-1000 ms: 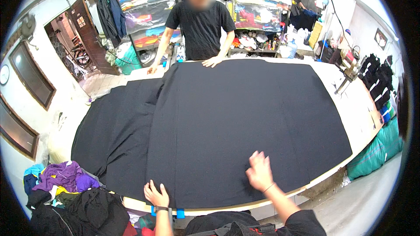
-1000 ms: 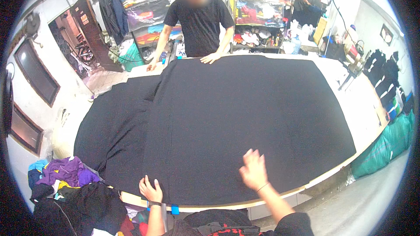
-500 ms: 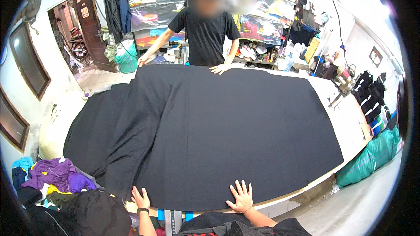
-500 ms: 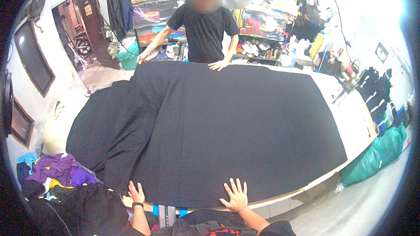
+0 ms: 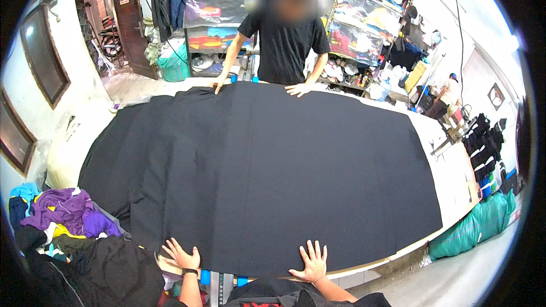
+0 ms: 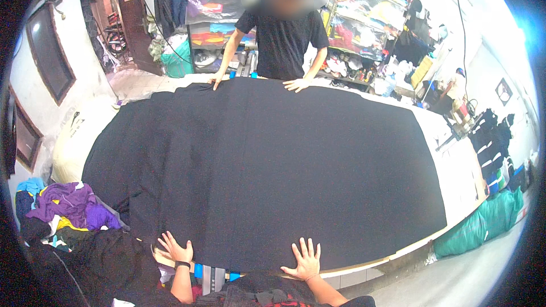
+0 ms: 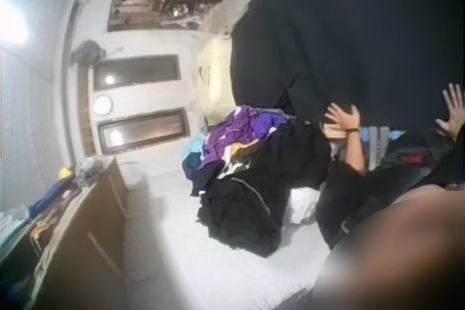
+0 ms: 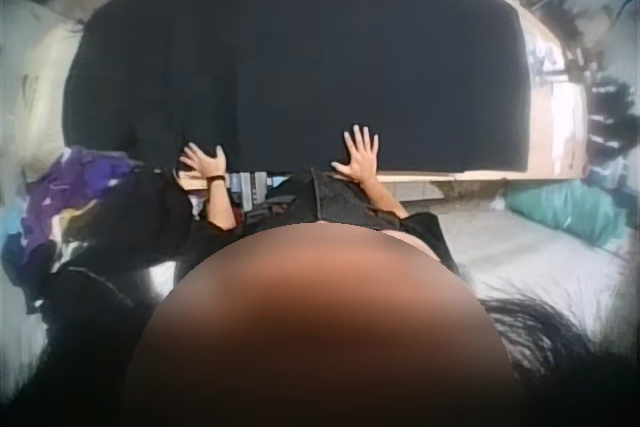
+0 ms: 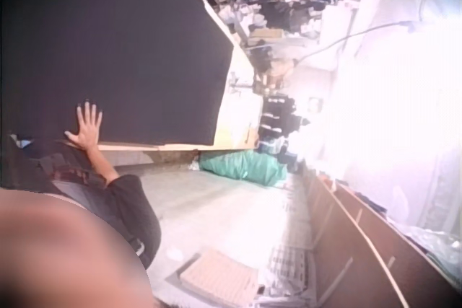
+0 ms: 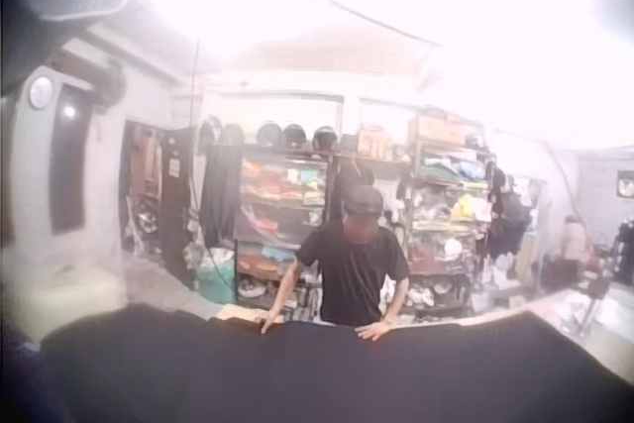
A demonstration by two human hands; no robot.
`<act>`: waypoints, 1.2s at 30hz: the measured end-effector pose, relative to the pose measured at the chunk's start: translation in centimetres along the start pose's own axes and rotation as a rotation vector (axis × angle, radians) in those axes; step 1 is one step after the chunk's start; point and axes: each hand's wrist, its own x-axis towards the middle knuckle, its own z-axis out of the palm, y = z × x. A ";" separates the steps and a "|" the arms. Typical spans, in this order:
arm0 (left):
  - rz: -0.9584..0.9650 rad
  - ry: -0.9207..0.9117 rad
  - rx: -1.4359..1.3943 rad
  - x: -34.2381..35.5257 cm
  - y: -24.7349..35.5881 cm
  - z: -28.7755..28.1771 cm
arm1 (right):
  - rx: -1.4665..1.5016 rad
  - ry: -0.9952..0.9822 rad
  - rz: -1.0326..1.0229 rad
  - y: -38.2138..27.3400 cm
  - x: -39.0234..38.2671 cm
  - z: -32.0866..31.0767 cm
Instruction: The person aligns and smooths a large black fabric on a table while a coworker operates an electric fabric cutter to make straight cuts. The person repeatedly lifts and repositions the fabric between cuts.
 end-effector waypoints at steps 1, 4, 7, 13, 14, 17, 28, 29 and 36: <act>0.119 0.139 -0.063 0.1 0.7 0.3 | 0.003 0.009 -0.004 0.0 -0.1 0.0; 0.562 -0.002 -0.676 0.2 3.0 1.5 | -0.023 -0.020 -0.007 0.1 -0.1 0.2; 0.503 -0.438 -0.370 -0.9 3.6 2.6 | 0.013 0.029 -0.024 0.3 0.0 0.5; 0.612 -0.288 -0.320 -1.7 1.3 3.0 | 0.012 -0.035 -0.013 0.4 -0.2 0.6; 0.630 -0.269 -0.332 -1.5 1.2 3.2 | -0.003 -0.011 -0.032 0.5 -0.1 0.8; 0.642 -0.219 -0.353 -1.5 0.9 3.6 | -0.007 -0.045 -0.007 0.6 -0.3 0.9; 0.633 -0.275 -0.089 -1.0 1.2 2.9 | 0.017 -0.007 -0.031 0.4 0.2 0.5; 0.632 -0.293 -0.066 -0.9 1.1 2.7 | 0.007 -0.020 -0.040 0.4 0.0 0.5; 0.583 -0.014 -0.087 -3.2 3.5 -1.1 | -0.039 -0.056 -0.029 0.4 0.3 0.4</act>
